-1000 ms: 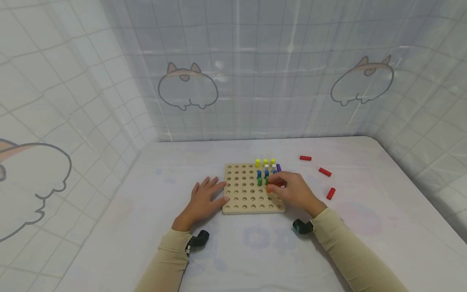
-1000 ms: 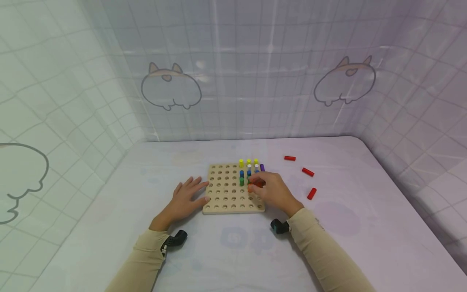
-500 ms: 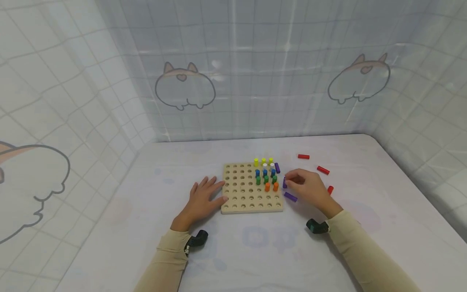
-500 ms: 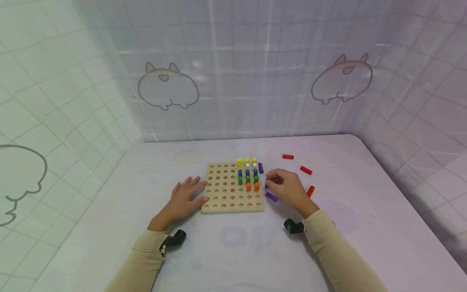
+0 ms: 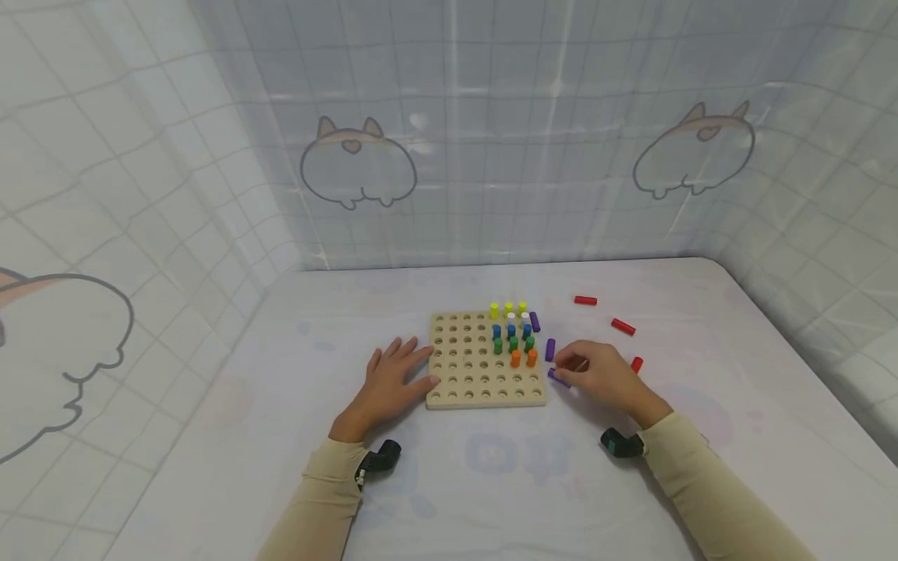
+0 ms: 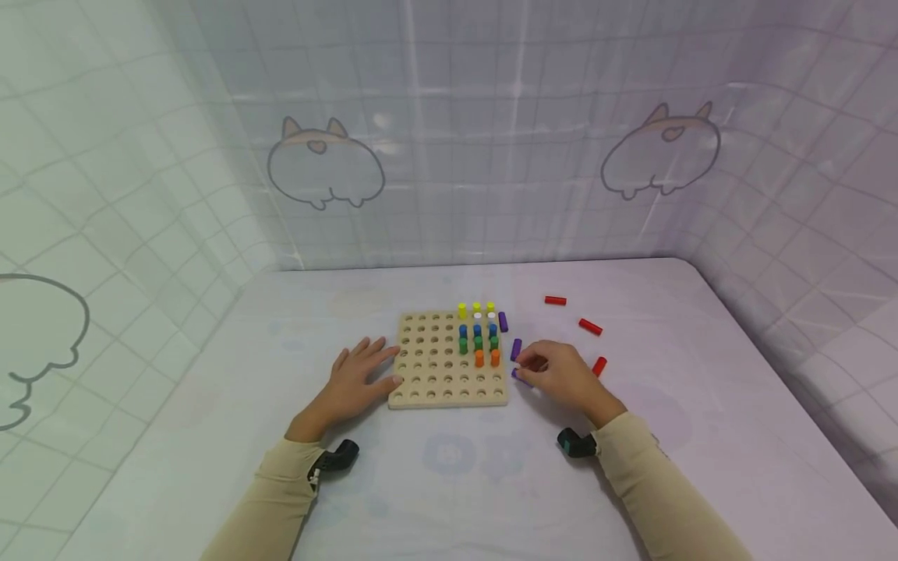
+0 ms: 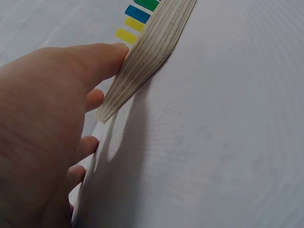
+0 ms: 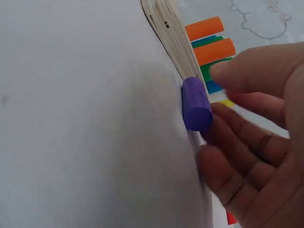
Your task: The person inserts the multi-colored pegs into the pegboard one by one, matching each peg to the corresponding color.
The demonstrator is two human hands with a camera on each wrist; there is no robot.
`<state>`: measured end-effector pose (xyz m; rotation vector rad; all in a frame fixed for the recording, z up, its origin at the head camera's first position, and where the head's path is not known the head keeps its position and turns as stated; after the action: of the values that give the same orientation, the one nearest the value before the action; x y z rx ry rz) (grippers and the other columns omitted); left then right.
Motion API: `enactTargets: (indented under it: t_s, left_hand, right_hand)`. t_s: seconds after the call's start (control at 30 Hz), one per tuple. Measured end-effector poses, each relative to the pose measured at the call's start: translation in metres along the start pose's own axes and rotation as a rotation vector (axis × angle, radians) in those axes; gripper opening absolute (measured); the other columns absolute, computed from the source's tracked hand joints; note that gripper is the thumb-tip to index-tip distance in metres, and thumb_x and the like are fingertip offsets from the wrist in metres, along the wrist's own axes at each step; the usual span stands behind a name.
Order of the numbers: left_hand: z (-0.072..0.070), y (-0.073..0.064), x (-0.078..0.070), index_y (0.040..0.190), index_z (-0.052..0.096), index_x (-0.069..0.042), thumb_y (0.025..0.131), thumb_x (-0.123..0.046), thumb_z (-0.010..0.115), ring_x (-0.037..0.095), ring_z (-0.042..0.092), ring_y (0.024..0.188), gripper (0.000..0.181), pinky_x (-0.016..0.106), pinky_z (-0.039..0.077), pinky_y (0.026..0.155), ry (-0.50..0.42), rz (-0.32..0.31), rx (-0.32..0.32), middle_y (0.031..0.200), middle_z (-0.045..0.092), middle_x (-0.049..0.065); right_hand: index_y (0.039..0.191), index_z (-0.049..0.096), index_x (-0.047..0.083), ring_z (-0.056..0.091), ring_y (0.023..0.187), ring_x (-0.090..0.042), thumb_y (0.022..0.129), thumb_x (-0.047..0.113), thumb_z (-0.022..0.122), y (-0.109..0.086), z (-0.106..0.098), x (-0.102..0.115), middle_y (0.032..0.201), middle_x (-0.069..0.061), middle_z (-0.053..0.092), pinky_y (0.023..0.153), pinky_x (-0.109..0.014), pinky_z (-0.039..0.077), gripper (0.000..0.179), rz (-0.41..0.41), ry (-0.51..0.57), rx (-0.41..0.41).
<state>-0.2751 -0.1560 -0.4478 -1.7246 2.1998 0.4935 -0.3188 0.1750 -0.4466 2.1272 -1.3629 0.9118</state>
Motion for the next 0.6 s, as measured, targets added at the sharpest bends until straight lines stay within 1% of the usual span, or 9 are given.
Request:
enactTargets:
  t_s: [0.13,0.27,0.6]
  left_hand:
    - [0.001,0.001,0.001,0.152,0.048,-0.022,0.097,-0.055,0.056,0.037,0.013,0.151,0.064,0.063,0.002,0.116,0.005,0.001,0.0,0.162,0.031,0.011]
    - [0.001,0.001,0.001,0.151,0.048,-0.022,0.097,-0.055,0.056,0.038,0.014,0.151,0.064,0.064,0.002,0.116,0.004,0.003,-0.003,0.161,0.031,0.012]
    - [0.0,0.0,0.001,0.151,0.049,-0.021,0.097,-0.055,0.056,0.038,0.014,0.151,0.064,0.063,0.002,0.116,-0.001,0.011,-0.011,0.161,0.032,0.012]
  right_hand:
    - [0.109,0.071,0.016,0.061,0.093,-0.018,0.089,0.02,0.077,0.0,0.004,-0.001,0.1,0.004,0.067,0.086,-0.038,0.055,0.021,-0.013,-0.002,0.031]
    - [0.112,0.071,0.015,0.062,0.092,-0.017,0.089,0.016,0.077,0.0,0.008,-0.001,0.101,0.004,0.068,0.086,-0.038,0.055,0.024,-0.025,-0.003,0.045]
    - [0.116,0.071,0.016,0.059,0.091,-0.019,0.089,0.012,0.074,0.001,0.011,-0.004,0.099,0.003,0.065,0.083,-0.036,0.054,0.027,-0.002,-0.037,0.051]
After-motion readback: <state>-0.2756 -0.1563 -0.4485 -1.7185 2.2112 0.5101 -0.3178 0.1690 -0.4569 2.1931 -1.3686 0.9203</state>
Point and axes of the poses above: each hand's wrist, its own y-axis towards the middle knuckle, its own z-axis out of the palm, x = y × z, the point moved 9 cm from there along y, towards the middle knuckle
